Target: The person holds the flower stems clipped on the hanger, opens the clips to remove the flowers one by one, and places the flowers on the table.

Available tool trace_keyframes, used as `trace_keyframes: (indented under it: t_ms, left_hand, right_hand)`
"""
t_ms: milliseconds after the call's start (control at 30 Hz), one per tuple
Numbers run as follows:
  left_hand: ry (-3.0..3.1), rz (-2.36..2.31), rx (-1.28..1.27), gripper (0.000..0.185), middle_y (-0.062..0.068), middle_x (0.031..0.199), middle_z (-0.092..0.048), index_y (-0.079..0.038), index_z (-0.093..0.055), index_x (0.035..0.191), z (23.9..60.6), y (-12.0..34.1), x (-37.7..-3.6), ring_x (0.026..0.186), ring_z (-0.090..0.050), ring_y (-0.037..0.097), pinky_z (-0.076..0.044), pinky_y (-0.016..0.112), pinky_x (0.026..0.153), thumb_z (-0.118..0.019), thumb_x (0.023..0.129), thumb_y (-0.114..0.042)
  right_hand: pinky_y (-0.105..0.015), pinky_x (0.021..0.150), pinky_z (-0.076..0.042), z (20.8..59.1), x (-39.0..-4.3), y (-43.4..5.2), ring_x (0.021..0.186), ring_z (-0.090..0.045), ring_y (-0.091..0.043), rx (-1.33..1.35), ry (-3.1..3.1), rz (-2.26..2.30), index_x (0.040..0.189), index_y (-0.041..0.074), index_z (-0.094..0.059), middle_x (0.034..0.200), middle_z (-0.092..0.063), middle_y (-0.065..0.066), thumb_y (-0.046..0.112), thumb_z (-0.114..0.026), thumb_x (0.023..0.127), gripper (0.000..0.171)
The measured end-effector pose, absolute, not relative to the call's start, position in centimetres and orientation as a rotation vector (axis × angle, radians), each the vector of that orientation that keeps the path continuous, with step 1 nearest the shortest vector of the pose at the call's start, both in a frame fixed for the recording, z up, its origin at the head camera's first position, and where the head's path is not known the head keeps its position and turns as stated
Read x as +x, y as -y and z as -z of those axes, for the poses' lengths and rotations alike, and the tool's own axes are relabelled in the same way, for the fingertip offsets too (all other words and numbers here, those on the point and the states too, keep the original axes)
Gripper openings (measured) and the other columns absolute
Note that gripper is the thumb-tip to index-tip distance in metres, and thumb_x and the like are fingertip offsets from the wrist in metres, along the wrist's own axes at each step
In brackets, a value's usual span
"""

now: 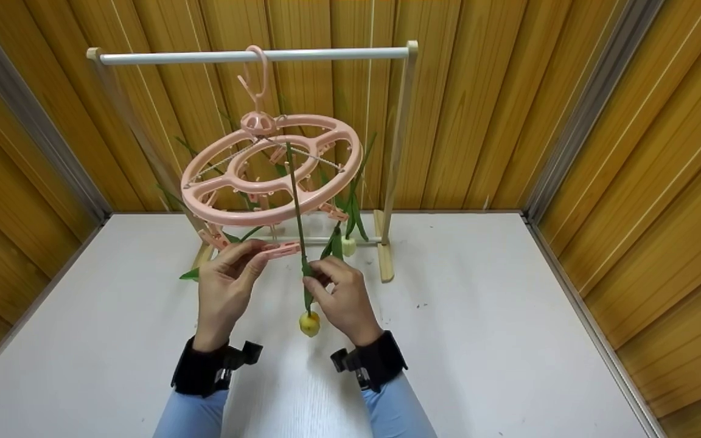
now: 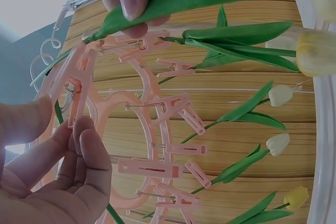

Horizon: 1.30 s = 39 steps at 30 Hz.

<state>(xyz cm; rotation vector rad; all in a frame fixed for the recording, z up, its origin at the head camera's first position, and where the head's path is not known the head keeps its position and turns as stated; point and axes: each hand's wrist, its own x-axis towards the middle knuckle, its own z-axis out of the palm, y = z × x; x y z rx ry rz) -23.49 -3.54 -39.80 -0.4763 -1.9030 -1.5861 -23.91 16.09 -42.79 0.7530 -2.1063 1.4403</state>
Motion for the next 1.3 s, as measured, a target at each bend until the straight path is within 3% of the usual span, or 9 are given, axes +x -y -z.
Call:
trace_keyframes:
  t_ms: [167, 400, 667, 1000, 1300]
  left_hand:
    - [1.894, 1.552, -0.478, 0.020, 0.011, 0.099, -0.072, 0.001, -0.077, 0.110, 39.85, 3.44, -23.46, 0.087, -0.069, 0.022, -0.056, 0.029, 0.078, -0.076, 0.094, -0.011]
    - [1.894, 1.503, -0.453, 0.022, 0.011, 0.100, -0.071, 0.001, -0.076, 0.112, 39.96, 3.48, -23.47, 0.087, -0.068, 0.021, -0.055, 0.028, 0.078, -0.076, 0.094, -0.012]
    - [1.882, 1.504, -0.446, 0.026, 0.015, 0.102, -0.070, 0.005, -0.074, 0.117, 40.01, 3.46, -23.55, 0.089, -0.067, 0.025, -0.056, 0.029, 0.079, -0.075, 0.095, -0.010]
    - [1.858, 1.518, -0.406, 0.030, 0.015, 0.109, -0.072, 0.005, -0.072, 0.122, 40.00, 3.59, -23.73, 0.089, -0.068, 0.024, -0.055, 0.028, 0.078, -0.074, 0.095, -0.007]
    - [1.868, 1.445, -0.418, 0.028, 0.015, 0.114, -0.072, 0.004, -0.071, 0.124, 40.18, 3.83, -23.97, 0.099, -0.070, 0.028, -0.056, 0.033, 0.082, -0.070, 0.098, -0.007]
  right_hand:
    - [-0.021, 0.071, -0.054, 42.87, -23.95, -16.16, 0.080, -0.068, -0.012, 0.755, 2.103, -1.438, 0.103, 0.003, -0.076, 0.092, -0.071, -0.005, -0.001, -0.076, 0.091, 0.013]
    - [-0.020, 0.071, -0.054, 43.07, -23.99, -16.19, 0.080, -0.068, -0.014, 0.782, 2.101, -1.457, 0.102, -0.001, -0.075, 0.092, -0.071, -0.016, -0.006, -0.073, 0.091, 0.013]
    - [-0.022, 0.071, -0.054, 42.92, -23.94, -16.34, 0.080, -0.068, -0.014, 0.761, 2.121, -1.417, 0.104, -0.003, -0.075, 0.092, -0.072, -0.005, -0.002, -0.075, 0.091, 0.013]
    - [-0.020, 0.069, -0.051, 42.80, -23.85, -16.66, 0.079, -0.067, -0.012, 0.754, 2.133, -1.393, 0.104, 0.001, -0.076, 0.091, -0.071, -0.004, -0.001, -0.076, 0.090, 0.014]
    - [-0.022, 0.071, -0.053, 42.54, -23.72, -17.00, 0.079, -0.069, -0.019, 0.744, 2.150, -1.401, 0.106, 0.001, -0.077, 0.091, -0.072, -0.011, -0.004, -0.074, 0.090, 0.017]
